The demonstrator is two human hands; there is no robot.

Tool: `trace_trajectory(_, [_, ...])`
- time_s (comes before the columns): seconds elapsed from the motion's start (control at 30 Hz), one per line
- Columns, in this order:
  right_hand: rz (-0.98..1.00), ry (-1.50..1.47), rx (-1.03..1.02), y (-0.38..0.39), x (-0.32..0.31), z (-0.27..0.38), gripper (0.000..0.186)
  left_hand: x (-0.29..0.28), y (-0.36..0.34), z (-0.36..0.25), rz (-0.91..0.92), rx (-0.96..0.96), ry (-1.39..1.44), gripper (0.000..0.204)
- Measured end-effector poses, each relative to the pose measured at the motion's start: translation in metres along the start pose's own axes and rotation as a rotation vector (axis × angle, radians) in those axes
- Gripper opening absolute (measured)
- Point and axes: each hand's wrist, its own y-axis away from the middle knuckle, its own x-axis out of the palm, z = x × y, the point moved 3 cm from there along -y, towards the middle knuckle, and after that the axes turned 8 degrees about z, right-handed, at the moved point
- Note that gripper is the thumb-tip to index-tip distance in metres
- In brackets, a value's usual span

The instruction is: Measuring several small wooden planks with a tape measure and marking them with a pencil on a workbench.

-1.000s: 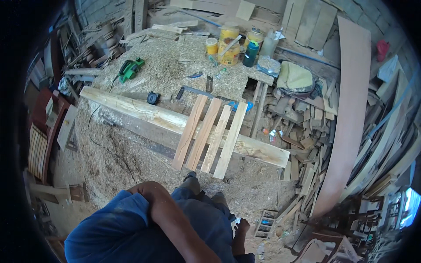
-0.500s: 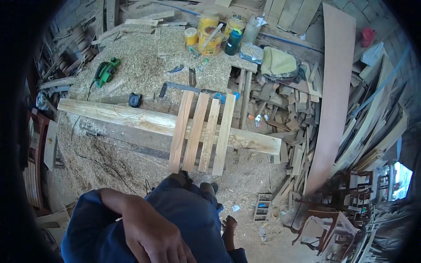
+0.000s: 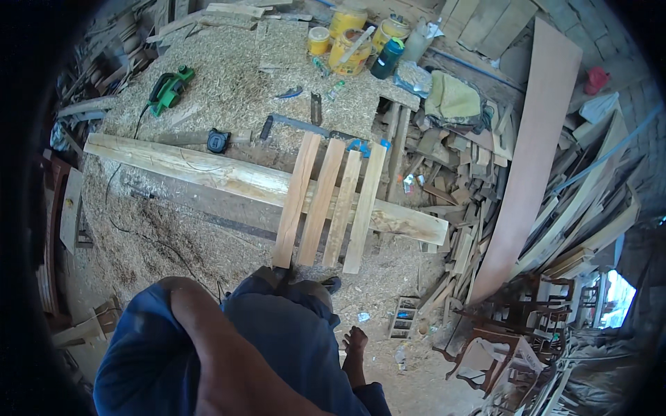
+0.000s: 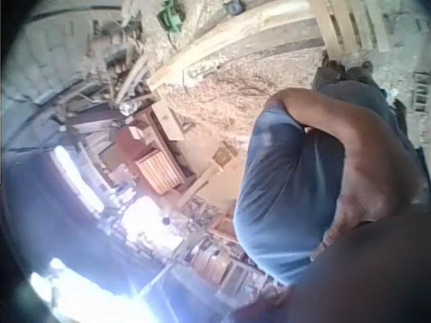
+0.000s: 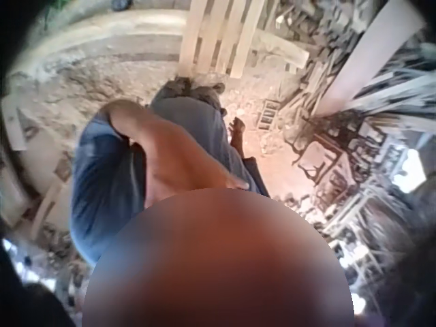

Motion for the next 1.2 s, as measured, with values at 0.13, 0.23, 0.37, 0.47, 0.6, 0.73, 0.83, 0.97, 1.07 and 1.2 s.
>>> trace_trajectory(0.13, [-0.038,0.06,-0.027,0.009,0.013,0.023,0.031,-0.007,-0.011,-0.01,0.105,-0.105,-0.117,0.093])
trace_trajectory(0.23, [-0.02,0.035,-0.054,0.006,0.01,0.034,0.042,-0.006,-0.043,0.021,0.236,-0.189,-0.199,0.091])
trace_trajectory(0.37, [0.015,0.044,-0.075,0.006,0.022,0.041,0.045,-0.024,-0.039,0.004,0.4,-0.346,-0.31,0.088])
trace_trajectory(0.47, [-0.017,0.006,-0.098,0.011,0.022,0.036,0.047,-0.047,-0.015,-0.027,0.546,-0.454,-0.37,0.087])
trace_trajectory(0.6, [-0.062,0.021,-0.036,0.025,0.02,0.025,0.046,-0.015,0.031,0.018,0.045,0.003,-0.013,0.073])
trace_trajectory(0.73, [-0.023,0.102,-0.049,0.025,0.007,-0.004,0.052,-0.029,0.049,0.003,-0.004,0.014,0.052,0.058])
trace_trajectory(0.83, [-0.014,0.115,0.001,0.017,-0.007,-0.025,0.054,-0.025,0.061,-0.004,0.02,-0.05,0.028,0.051])
trace_trajectory(0.97, [-0.003,0.22,0.022,0.032,0.004,-0.007,0.057,-0.027,0.071,-0.02,-0.13,-0.016,0.024,0.043])
trace_trajectory(1.07, [-0.018,0.23,-0.009,0.042,0.006,0.007,0.057,-0.032,0.069,-0.031,-0.008,-0.07,-0.098,0.037])
trace_trajectory(1.2, [-0.023,0.186,-0.073,0.033,0.005,0.034,0.057,-0.02,0.056,-0.005,-0.111,0.162,0.022,0.033])
